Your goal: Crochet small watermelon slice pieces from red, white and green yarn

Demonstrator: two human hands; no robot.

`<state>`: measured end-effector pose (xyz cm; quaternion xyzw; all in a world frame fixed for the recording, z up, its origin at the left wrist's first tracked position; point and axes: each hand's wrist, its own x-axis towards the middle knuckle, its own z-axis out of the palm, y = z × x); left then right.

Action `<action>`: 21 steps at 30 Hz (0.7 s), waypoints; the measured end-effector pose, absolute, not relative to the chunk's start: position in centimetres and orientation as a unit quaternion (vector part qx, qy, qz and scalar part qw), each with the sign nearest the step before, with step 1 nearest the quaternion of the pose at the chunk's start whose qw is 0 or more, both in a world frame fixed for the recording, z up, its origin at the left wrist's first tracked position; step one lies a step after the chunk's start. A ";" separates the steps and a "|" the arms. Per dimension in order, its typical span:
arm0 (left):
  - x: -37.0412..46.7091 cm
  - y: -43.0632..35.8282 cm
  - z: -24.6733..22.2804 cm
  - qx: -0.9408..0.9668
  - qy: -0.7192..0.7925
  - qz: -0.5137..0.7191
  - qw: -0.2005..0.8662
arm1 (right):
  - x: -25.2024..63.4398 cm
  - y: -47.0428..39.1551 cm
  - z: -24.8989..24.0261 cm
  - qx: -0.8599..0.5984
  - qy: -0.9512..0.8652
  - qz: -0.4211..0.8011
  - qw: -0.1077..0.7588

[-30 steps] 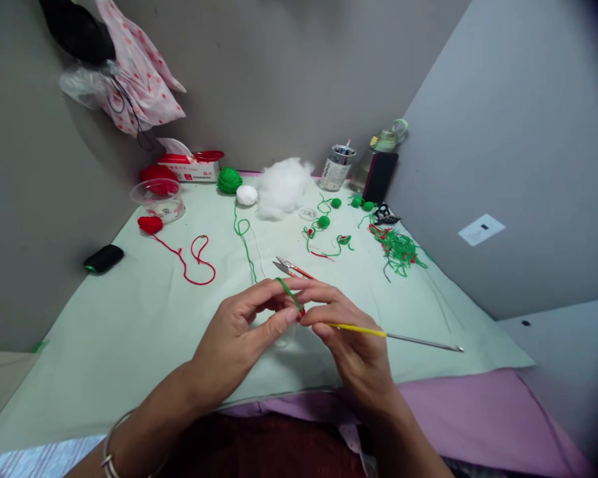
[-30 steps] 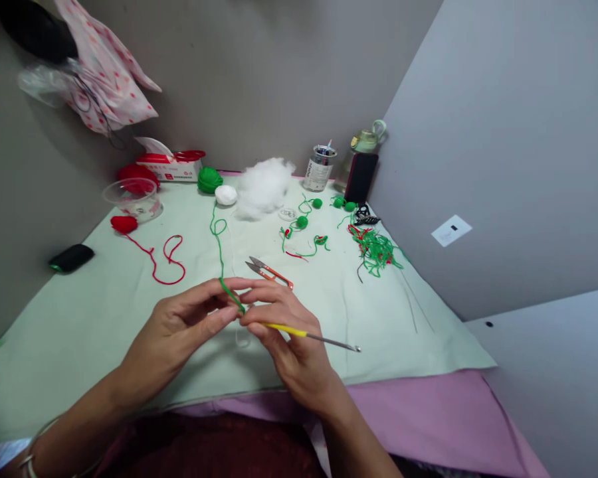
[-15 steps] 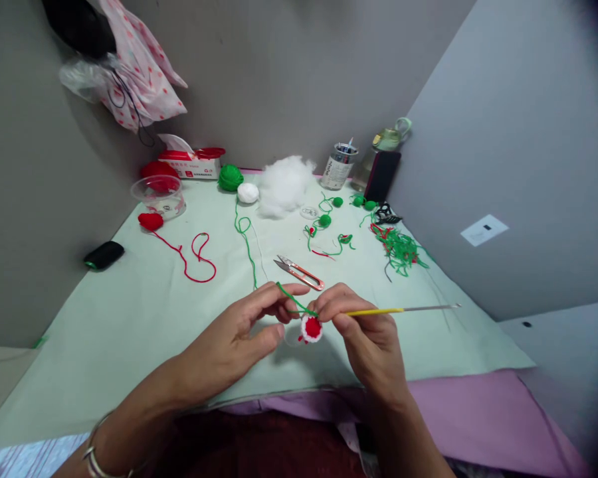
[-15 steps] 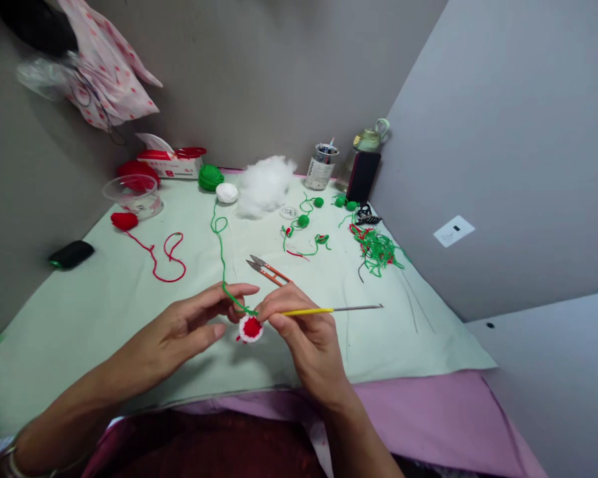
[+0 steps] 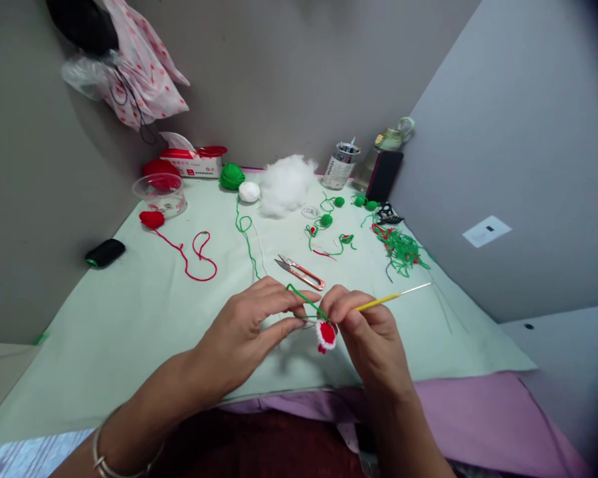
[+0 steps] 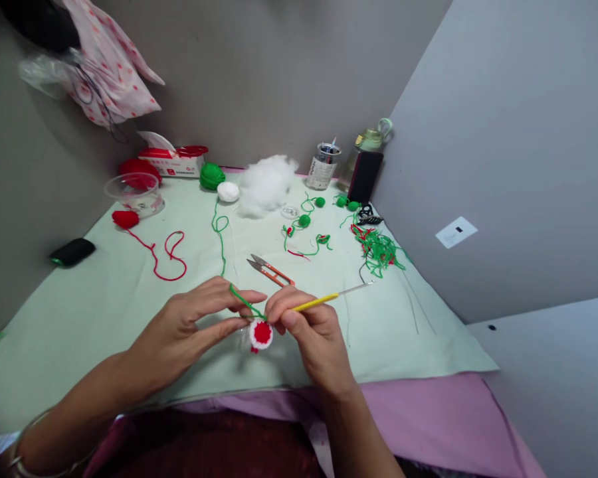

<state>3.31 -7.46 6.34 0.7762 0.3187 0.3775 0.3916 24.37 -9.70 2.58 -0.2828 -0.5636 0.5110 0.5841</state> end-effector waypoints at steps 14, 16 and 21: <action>4.1 -8.6 6.2 0.692 0.390 0.453 0.404 | 23.1 -10.8 4.0 -0.358 -0.693 0.311 0.543; 4.2 -8.7 6.1 0.649 0.400 0.469 0.446 | 23.0 -10.7 3.9 -0.362 -0.699 0.301 0.539; 3.9 -8.4 6.2 0.518 0.374 0.461 0.616 | 23.0 -10.6 4.0 -0.369 -0.695 0.291 0.543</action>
